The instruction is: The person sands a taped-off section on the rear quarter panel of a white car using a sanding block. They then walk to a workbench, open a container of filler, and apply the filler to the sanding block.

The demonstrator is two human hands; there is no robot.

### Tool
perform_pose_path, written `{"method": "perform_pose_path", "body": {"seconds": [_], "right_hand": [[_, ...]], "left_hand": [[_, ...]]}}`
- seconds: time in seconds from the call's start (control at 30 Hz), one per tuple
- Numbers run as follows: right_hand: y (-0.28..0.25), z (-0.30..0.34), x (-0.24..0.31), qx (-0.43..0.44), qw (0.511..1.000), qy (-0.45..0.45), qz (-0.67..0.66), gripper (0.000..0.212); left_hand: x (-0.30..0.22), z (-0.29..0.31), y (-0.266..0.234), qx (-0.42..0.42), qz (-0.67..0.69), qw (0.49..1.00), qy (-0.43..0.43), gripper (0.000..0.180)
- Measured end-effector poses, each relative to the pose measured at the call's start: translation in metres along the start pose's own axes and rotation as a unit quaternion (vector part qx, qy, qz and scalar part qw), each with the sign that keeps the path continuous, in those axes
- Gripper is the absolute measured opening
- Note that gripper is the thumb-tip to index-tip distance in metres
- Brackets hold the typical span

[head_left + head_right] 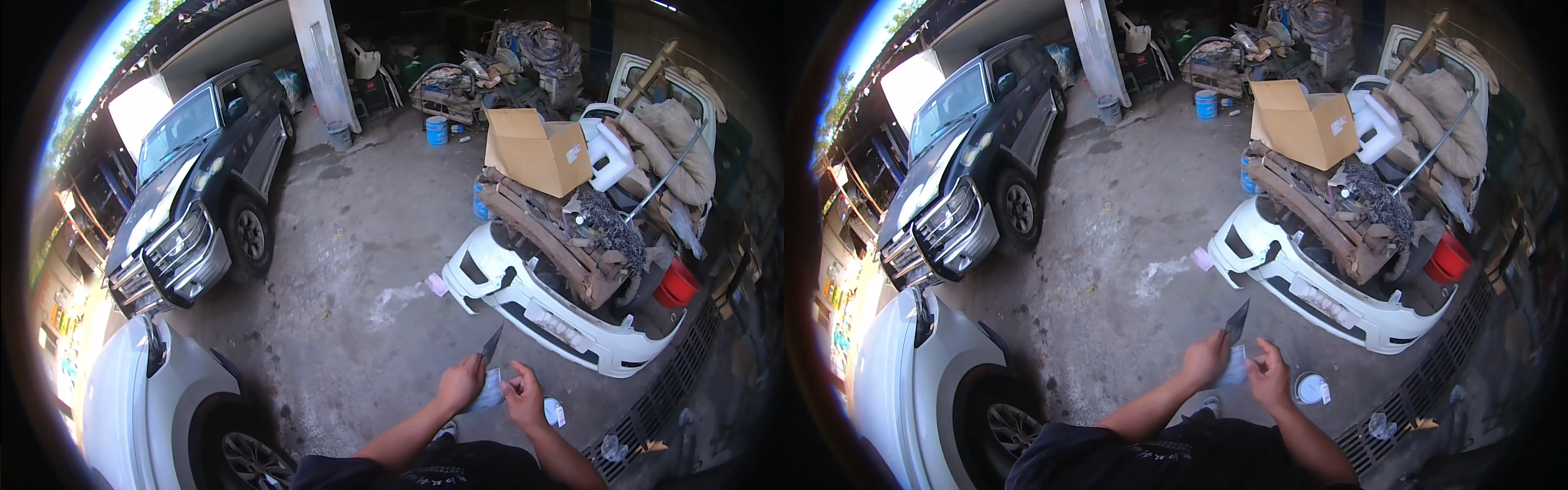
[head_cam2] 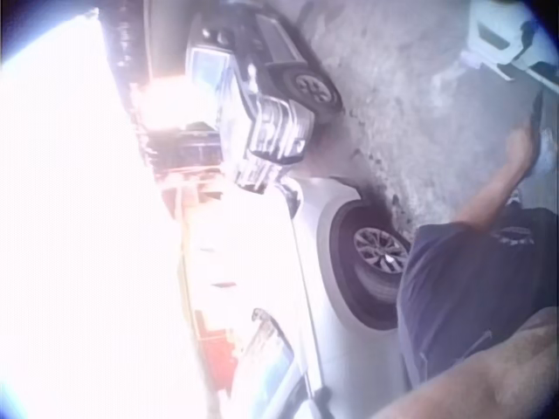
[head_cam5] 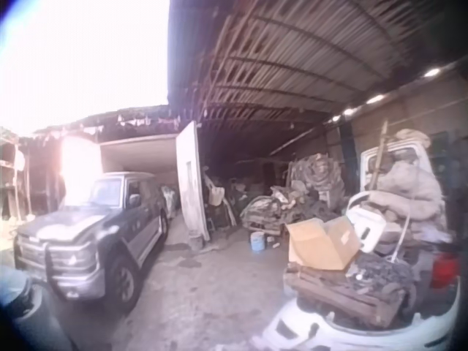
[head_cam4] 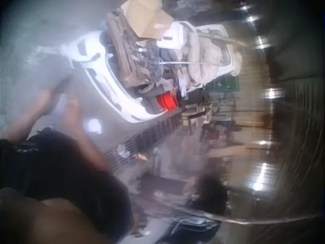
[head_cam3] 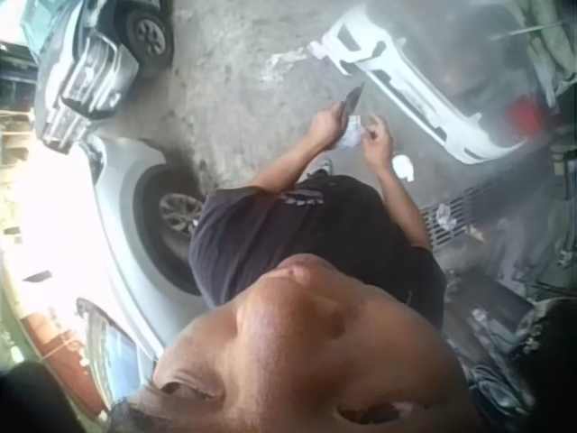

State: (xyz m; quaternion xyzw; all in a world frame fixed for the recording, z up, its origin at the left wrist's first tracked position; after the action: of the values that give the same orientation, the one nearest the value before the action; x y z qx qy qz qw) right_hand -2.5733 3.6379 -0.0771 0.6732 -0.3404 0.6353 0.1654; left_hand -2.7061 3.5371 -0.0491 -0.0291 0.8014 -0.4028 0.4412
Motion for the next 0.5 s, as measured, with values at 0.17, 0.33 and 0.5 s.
{"method": "perform_pose_path", "body": {"seconds": [0.17,0.33,0.5], "right_hand": [[0.008,-0.007,0.0,-0.001,0.999,-0.028,0.036,0.047],[0.002,0.0,-0.005,-0.013,1.0,-0.016,0.016,0.052],[0.003,-0.008,-0.006,0.011,0.999,-0.028,0.037,0.06]], "left_hand": [[0.021,-0.037,-0.008,-0.041,0.039,0.998,-0.034,0.017],[0.045,-0.063,-0.022,-0.122,0.121,0.978,-0.116,0.023],[0.052,-0.061,0.003,-0.144,0.214,0.947,-0.193,0.028]]}}
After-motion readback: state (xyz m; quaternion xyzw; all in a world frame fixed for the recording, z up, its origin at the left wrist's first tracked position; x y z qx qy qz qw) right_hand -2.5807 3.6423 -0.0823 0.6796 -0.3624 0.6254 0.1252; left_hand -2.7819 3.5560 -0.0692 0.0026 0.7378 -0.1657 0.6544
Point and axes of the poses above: each hand's wrist, its own z-axis away from the middle knuckle, its own y-axis out of the palm, x = y × z, the point moved 9 cm from there along -z, towards the middle knuckle, and after that the axes turned 4 degrees about -y, right-handed, at the moved point
